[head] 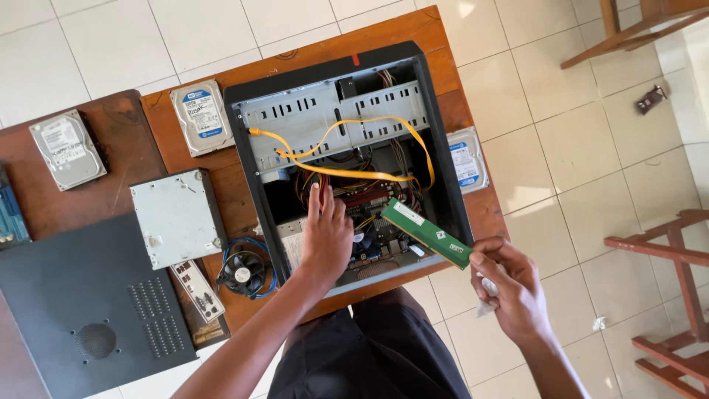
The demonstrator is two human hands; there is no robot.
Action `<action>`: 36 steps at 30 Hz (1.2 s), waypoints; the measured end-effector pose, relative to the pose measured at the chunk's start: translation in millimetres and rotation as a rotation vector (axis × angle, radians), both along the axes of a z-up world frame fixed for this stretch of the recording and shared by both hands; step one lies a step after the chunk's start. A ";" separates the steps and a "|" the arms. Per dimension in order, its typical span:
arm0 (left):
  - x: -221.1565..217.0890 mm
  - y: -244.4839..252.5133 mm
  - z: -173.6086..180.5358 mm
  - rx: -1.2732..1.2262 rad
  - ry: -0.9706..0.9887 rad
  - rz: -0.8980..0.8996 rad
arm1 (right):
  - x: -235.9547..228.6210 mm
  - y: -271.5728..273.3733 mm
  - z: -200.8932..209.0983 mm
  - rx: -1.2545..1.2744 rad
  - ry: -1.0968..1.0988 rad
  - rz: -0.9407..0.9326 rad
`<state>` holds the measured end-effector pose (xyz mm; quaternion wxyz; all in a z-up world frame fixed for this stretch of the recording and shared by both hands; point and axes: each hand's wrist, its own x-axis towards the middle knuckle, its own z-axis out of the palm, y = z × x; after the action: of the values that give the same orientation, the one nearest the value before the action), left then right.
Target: The person works inside an open desktop computer case, routing a yellow ribbon cable and connecting it to the motherboard. They then remove a green circuit board, wipe it with a cloth, and reinsert it into a slot on the motherboard. The person continues to adjust and organize internal cables.
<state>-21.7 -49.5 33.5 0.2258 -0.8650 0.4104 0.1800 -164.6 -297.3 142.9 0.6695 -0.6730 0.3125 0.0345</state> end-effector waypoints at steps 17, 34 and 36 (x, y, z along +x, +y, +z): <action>-90.2 24.5 93.4 -1.706 1.176 1.300 | -48.9 85.0 4.2 0.515 0.060 -0.268; -78.9 -43.9 104.0 -1.717 0.921 1.304 | 51.1 3.5 28.8 -0.355 -0.468 0.525; -75.9 -52.2 117.3 -1.670 0.964 1.251 | 68.1 6.7 28.5 -0.538 -0.621 0.705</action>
<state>-97.6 -101.7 150.8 -0.7275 -0.6385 -0.0559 0.2447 -96.6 -290.7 171.4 0.4823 -0.8632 -0.1470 -0.0244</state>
